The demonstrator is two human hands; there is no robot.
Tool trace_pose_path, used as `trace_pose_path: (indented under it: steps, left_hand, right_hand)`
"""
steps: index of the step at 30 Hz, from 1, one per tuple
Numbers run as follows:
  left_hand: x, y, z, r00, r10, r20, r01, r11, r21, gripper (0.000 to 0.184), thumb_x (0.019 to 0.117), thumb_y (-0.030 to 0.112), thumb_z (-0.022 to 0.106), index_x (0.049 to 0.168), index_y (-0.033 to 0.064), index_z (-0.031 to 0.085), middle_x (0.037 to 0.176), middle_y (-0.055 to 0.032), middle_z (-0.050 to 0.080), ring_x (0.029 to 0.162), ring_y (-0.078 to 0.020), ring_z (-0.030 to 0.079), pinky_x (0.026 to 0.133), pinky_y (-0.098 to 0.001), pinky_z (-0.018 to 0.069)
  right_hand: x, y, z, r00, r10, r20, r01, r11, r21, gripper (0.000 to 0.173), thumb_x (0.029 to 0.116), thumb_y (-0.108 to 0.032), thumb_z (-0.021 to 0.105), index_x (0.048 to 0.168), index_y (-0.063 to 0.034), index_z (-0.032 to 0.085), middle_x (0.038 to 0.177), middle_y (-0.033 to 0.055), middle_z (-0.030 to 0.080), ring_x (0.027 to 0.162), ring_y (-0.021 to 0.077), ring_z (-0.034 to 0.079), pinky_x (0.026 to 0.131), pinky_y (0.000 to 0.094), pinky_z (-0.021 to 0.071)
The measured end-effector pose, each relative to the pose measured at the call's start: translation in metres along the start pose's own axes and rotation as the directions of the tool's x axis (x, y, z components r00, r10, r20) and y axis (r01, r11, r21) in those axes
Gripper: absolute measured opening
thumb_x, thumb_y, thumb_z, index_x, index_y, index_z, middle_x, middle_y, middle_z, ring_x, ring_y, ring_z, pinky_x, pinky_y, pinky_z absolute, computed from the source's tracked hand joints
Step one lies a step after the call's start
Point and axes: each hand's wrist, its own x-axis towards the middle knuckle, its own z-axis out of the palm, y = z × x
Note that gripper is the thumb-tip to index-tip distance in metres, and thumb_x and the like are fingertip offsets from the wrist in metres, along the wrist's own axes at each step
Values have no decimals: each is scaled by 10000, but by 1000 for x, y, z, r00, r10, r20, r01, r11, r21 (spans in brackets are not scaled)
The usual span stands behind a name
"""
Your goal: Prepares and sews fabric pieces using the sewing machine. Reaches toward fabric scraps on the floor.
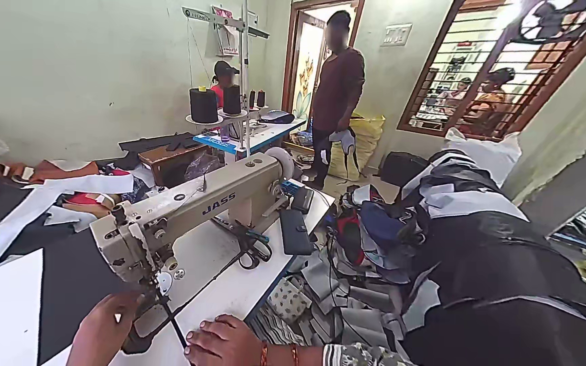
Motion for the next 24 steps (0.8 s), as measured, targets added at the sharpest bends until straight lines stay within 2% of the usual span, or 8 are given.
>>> trace_pose_path:
  steps: [17, 20, 24]
  left_hand:
    - [2, 1, 4, 996, 3, -86, -4, 1000, -18, 229, 988, 73, 619, 1105, -94, 722, 1058, -326, 704, 987, -496, 693, 911, -665, 517]
    - [1, 2, 6, 992, 1, -126, -4, 1000, -23, 211, 986, 68, 625, 1084, -87, 729, 1032, -318, 708, 959, -482, 699, 898, -667, 517]
    - [0, 4, 5, 982, -21, -188, 14, 999, -37, 220, 996, 89, 620, 1055, -97, 721, 1009, -308, 709, 945, -468, 697, 893, -660, 514]
  right_hand:
    - [1, 1, 0, 999, -24, -24, 23, 998, -61, 478, 965, -481, 588, 1282, -146, 712, 1336, 53, 694, 1243, 258, 644, 1030, 411, 492]
    - [3, -1, -5, 1000, -20, -4, 20, 999, -38, 470, 940, -450, 631, 1282, -138, 710, 1347, 65, 686, 1253, 274, 639, 1026, 435, 500]
    - [3, 0, -5, 1000, -21, 6, 21, 999, -44, 533, 930, -520, 611, 1296, -141, 693, 1362, 70, 675, 1261, 270, 632, 1027, 433, 495]
